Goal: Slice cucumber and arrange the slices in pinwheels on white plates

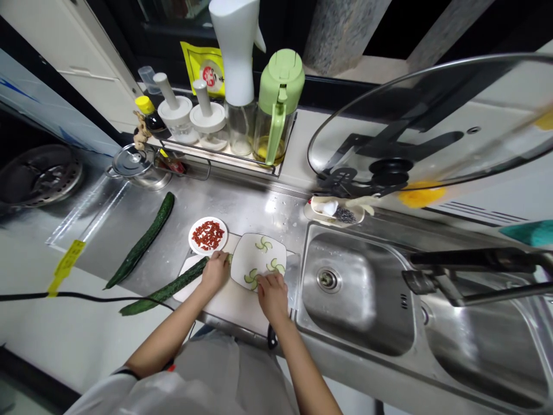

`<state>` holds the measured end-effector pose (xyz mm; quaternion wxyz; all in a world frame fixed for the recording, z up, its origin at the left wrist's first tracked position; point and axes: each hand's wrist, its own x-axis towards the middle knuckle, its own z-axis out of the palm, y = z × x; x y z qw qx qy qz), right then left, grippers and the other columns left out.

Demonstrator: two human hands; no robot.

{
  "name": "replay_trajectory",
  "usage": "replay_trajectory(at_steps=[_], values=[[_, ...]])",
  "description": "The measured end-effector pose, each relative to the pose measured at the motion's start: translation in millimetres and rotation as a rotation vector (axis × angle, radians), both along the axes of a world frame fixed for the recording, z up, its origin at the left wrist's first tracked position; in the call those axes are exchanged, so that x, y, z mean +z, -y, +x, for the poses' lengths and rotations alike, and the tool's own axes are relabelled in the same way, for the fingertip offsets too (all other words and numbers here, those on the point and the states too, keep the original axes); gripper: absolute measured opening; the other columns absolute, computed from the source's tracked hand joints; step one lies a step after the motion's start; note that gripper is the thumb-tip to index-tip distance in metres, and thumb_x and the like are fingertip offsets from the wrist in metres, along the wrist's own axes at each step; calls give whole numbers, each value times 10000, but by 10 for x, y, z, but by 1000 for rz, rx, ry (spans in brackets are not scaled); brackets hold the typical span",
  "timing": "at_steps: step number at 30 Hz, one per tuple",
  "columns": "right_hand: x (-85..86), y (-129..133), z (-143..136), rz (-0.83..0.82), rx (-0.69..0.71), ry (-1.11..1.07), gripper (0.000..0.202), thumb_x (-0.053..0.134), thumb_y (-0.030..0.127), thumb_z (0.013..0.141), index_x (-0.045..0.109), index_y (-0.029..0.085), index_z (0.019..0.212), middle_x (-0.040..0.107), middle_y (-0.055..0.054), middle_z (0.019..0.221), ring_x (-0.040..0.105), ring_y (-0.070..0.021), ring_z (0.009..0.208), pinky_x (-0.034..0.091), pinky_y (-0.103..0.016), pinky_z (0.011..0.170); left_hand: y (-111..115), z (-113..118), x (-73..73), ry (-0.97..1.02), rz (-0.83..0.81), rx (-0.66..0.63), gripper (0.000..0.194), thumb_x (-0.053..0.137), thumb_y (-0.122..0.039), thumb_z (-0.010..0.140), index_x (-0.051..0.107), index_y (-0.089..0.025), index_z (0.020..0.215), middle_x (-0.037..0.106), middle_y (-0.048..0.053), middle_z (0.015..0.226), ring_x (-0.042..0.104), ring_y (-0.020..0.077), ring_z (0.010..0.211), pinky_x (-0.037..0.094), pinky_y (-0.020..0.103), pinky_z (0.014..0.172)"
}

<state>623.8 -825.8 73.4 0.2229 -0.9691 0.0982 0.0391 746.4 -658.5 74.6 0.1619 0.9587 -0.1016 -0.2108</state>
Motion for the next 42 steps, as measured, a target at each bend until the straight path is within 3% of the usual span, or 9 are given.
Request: replay_trajectory(at_steps=[6,12,21,25,29,32,35,38,42], values=[[-26,11,-105,6,2,60,174,517,184,857,674,228,920,628,-46,854,461,-216,946,361,-295,773,6,-6,-24,30,24,-10,302,420,-189,885,583,-207,1139,572,86,1109,593,181,893,423,263,715],[-13,-28,-178,18,-12,84,171,533,187,848,678,231,929,635,-51,869,466,-221,951,367,-298,773,5,-6,-37,56,-2,16,223,448,-183,867,592,-181,1037,583,95,1053,586,186,870,413,267,702],[-14,-69,-179,88,-5,132,175,513,184,845,681,215,883,636,-59,823,489,-218,909,383,-308,778,-47,-13,2,63,-140,77,209,458,-128,817,628,-193,919,654,72,908,590,188,838,394,265,701],[-88,-102,-154,219,-42,177,178,503,187,838,678,199,869,643,-65,814,513,-217,881,405,-328,791,-123,-45,46,37,-330,113,214,493,-141,787,681,-192,876,675,51,870,590,164,794,403,250,732],[-115,-146,-45,445,-178,180,179,535,247,805,678,201,901,673,-70,887,559,-221,891,428,-365,819,-91,-131,161,-262,-600,211,194,591,-263,743,702,-165,870,645,12,692,532,124,607,386,229,614],[-55,-173,70,706,-308,88,254,555,353,788,674,217,967,683,-70,981,597,-221,891,466,-332,717,3,-199,275,-562,-797,268,221,639,-309,696,701,-149,834,635,4,668,515,114,599,370,226,599],[44,-184,155,909,-345,-3,271,569,415,778,677,208,915,696,-55,898,615,-200,806,456,-289,632,75,-243,335,-735,-871,326,231,666,-309,663,697,-150,827,625,-5,680,491,95,601,340,216,585],[130,-178,174,917,-367,-5,251,581,431,771,670,200,816,684,-36,786,598,-180,721,428,-270,589,98,-269,304,-860,-899,432,289,709,-359,632,679,-150,830,583,-20,656,459,77,587,298,201,554],[213,-153,135,820,-347,35,245,579,432,781,681,211,805,687,-42,803,599,-188,754,419,-273,593,106,-291,200,-1043,-922,637,441,706,-528,636,626,-150,848,570,-17,700,472,64,580,302,192,548]])
